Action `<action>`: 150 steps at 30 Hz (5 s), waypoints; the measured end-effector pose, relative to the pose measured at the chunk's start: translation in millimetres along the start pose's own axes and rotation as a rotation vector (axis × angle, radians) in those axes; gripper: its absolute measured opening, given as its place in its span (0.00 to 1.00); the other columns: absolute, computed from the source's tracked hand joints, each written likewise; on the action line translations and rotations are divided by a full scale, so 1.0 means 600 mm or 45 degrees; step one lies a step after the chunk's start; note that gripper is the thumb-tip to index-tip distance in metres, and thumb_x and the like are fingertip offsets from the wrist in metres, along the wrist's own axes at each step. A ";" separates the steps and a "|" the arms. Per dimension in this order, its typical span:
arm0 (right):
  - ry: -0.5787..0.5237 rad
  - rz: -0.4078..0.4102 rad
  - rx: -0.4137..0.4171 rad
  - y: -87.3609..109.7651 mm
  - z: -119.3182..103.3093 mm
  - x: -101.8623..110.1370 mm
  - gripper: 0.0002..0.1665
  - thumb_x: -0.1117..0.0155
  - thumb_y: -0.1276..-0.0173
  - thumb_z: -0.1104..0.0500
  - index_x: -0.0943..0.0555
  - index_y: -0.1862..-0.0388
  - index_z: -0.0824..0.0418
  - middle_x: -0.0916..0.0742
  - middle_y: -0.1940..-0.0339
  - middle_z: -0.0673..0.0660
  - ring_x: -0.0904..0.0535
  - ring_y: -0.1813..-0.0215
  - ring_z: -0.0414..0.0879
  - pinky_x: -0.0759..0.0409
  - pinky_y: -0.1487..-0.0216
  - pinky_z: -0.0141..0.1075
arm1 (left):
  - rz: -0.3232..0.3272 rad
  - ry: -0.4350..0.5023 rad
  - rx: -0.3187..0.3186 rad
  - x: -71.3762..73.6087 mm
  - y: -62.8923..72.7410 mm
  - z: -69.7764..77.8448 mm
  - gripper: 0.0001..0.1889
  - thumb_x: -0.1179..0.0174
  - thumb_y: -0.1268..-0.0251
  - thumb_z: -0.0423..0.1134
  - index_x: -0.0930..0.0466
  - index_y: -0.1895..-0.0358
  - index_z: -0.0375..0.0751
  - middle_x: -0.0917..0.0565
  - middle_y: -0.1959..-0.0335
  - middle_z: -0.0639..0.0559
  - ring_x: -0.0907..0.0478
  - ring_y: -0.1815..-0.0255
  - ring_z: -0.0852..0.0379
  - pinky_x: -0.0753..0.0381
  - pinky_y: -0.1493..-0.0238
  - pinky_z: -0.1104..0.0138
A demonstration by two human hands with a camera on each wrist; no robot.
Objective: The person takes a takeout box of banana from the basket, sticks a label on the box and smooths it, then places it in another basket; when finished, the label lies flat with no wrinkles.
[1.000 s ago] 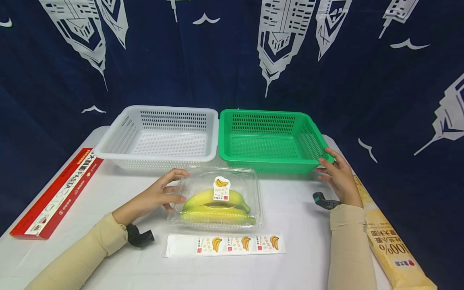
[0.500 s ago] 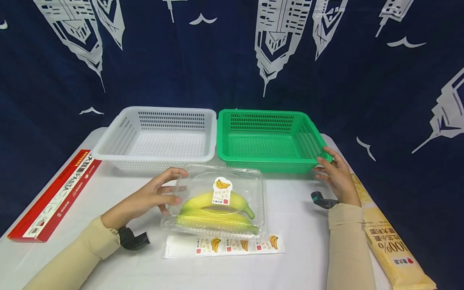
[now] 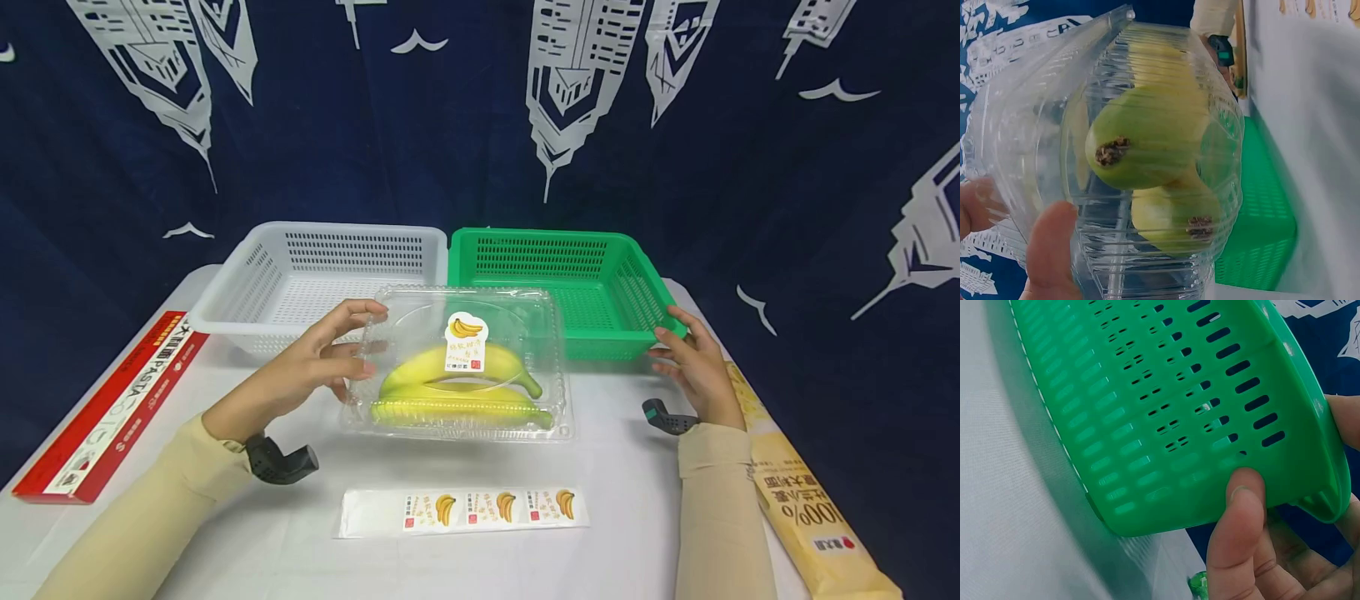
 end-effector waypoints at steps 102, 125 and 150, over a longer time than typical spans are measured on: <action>0.007 0.055 0.026 -0.009 0.006 0.004 0.27 0.41 0.15 0.63 0.32 0.24 0.45 0.21 0.50 0.48 0.13 0.60 0.41 0.13 0.64 0.30 | 0.383 -0.339 0.184 -0.078 -0.330 -0.022 0.40 0.37 0.18 0.49 0.47 0.12 0.55 0.29 0.20 0.39 0.24 0.67 0.52 0.20 0.48 0.55; 0.005 0.084 0.031 -0.008 0.007 0.005 0.28 0.38 0.16 0.63 0.31 0.24 0.45 0.22 0.48 0.47 0.13 0.60 0.40 0.13 0.65 0.29 | 0.455 -0.196 0.159 -0.114 -0.352 -0.040 0.38 0.36 0.20 0.41 0.44 0.14 0.44 0.34 0.19 0.35 0.25 0.40 0.43 0.23 0.37 0.52; -0.006 0.075 0.013 -0.014 0.015 0.000 0.26 0.35 0.17 0.59 0.29 0.28 0.41 0.24 0.49 0.50 0.13 0.60 0.40 0.13 0.64 0.29 | 0.348 -0.217 0.113 -0.125 -0.348 -0.051 0.42 0.31 0.24 0.40 0.44 0.13 0.45 0.39 0.15 0.38 0.38 0.17 0.40 0.30 0.22 0.48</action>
Point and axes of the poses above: each hand's wrist, its own y-axis away from the middle knuckle, its own x-axis out of the back of the hand, z = x × y, the point moved 8 cm from there along -y, towards the middle knuckle
